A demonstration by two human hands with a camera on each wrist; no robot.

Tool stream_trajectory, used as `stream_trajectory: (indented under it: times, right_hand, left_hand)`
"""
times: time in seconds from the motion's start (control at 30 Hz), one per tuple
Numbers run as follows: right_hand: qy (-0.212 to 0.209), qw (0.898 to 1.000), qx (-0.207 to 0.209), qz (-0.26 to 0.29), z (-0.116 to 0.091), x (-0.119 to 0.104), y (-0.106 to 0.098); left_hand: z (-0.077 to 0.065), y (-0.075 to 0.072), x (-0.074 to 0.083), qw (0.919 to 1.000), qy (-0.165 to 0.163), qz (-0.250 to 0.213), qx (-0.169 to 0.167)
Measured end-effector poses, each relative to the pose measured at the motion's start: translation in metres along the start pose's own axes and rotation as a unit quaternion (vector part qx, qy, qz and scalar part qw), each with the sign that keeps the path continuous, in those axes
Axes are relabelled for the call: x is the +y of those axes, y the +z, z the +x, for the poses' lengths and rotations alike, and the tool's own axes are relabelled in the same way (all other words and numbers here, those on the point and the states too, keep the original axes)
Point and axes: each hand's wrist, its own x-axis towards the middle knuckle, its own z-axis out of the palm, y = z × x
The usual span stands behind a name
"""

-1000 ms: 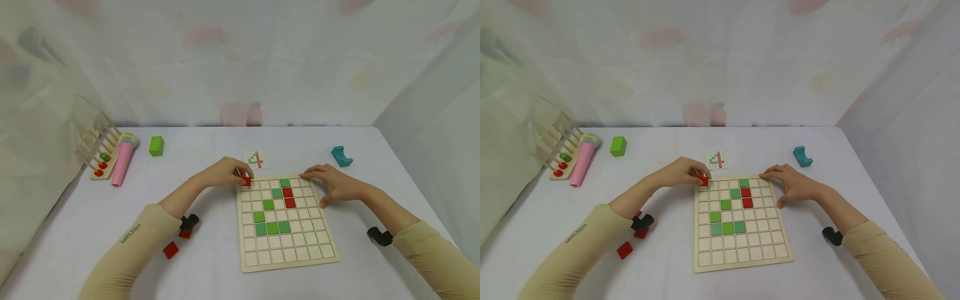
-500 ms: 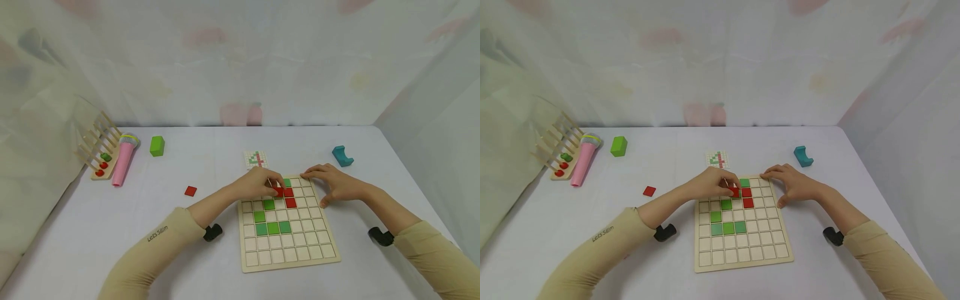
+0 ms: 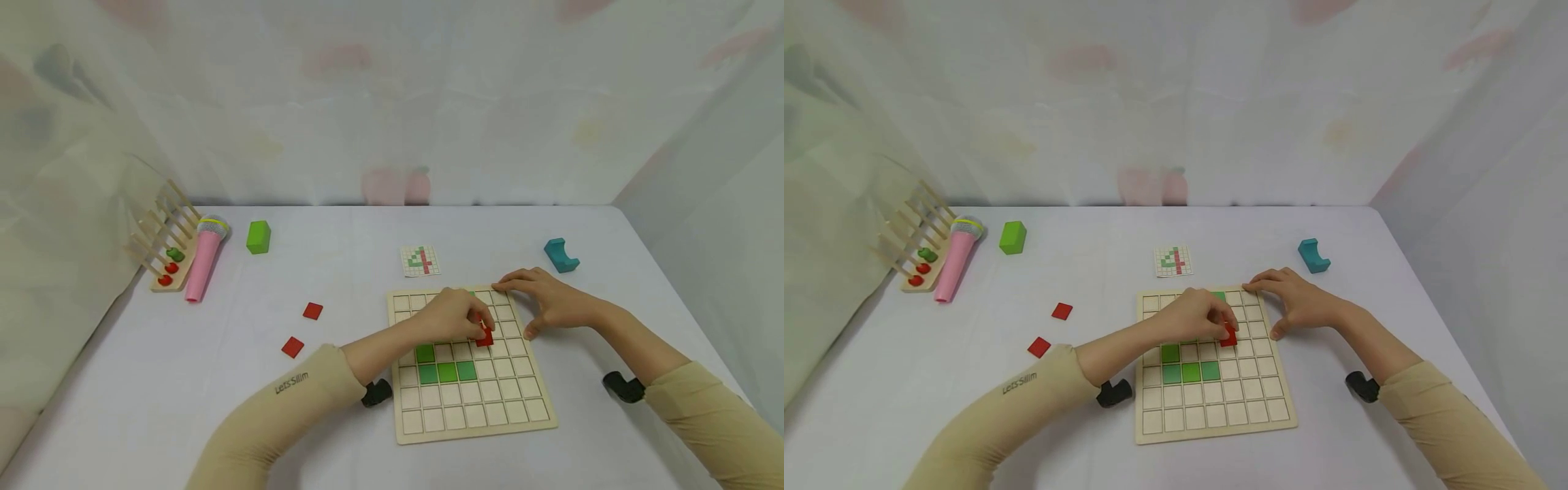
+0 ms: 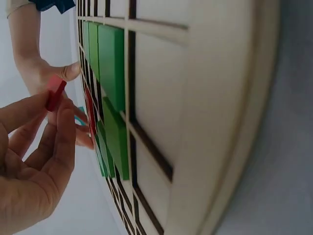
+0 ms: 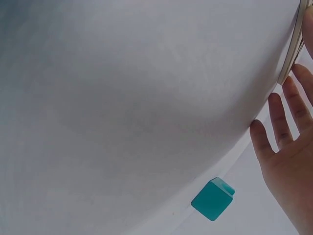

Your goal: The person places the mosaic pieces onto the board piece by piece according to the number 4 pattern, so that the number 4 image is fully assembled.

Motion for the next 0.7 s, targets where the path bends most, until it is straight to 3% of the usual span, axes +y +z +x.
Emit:
stream_trajectory:
  times: [0.17, 0.43, 0.7]
  right_hand:
    - [0.005, 1.0, -0.002, 0.007, -0.001, -0.001, 0.0]
    - [0.004, 1.0, 0.0, 0.007, 0.0, 0.0, 0.0]
    - [0.004, 1.0, -0.001, 0.007, 0.0, 0.0, 0.0]
  left_hand:
    - [0.003, 0.007, 0.001, 0.9988, -0.01, 0.048, 0.0]
    - [0.001, 0.013, 0.004, 0.9965, -0.044, 0.072, -0.003]
    - [-0.003, 0.013, 0.014, 0.9946, -0.038, 0.096, 0.004]
